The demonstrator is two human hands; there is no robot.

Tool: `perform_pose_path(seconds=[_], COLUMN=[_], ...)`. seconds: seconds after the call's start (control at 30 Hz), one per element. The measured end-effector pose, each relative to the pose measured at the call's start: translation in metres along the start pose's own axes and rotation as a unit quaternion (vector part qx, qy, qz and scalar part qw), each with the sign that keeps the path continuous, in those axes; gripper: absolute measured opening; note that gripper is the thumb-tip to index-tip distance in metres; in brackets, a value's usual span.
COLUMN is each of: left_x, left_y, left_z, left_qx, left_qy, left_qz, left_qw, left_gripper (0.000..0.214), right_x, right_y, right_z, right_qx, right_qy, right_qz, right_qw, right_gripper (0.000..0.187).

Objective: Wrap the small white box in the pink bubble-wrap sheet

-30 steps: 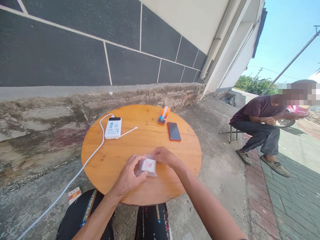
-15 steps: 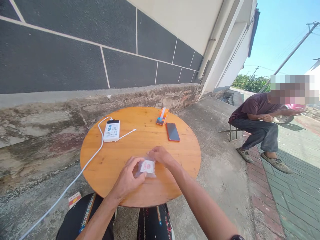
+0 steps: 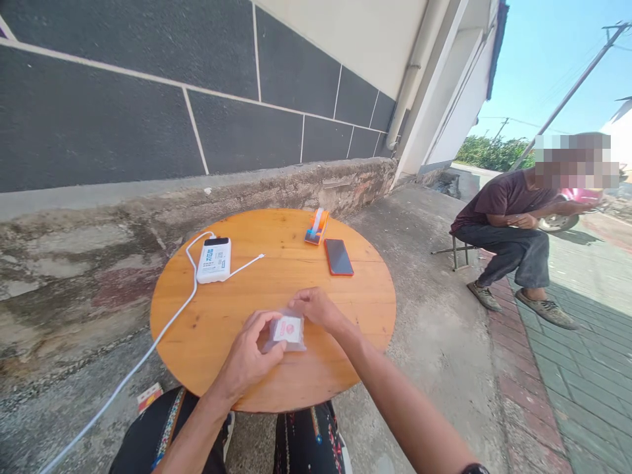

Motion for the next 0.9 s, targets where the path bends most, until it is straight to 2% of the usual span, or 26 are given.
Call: perform_pose_path(seconds=[0.27,0.6,0.77,0.9], left_x=[0.001,-0.001,-0.001,-0.002], left_y=[0.0,0.0,0.0,0.0], left_z=[0.001,0.0,0.001,0.001], left_qx=[-0.007,-0.01,-0.011,-0.016], left_qy=[0.0,0.013,0.009,0.008], left_qz=[0.002,-0.006,-0.009,-0.015], left_qw=[1.0,1.0,1.0,1.0], left_gripper=[0.035,0.035,0.035,0.034], right_x=[0.002,0.003,0.006,0.012], right_y=[0.006,0.018,0.023,0.033], right_z=[0.005,0.019,0.03,0.047], right_qx=[-0.02,-0.039,-0.048,-0.099], right_qy=[-0.039,0.006,0.052,0.176], right_qz=[0.034,0.073,0.11,0.083], right_qw=[0.998,0.997,0.991,0.976], right_gripper=[0.028,0.026,0.021,0.022])
Point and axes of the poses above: each hand's wrist, its own y-axis away from the middle knuckle, its own x-axis out of the palm, z = x × y, the point moved 8 cm from there along -y, towards the middle knuckle, and after that the axes turned 11 degrees about z, right-handed, at the moved point
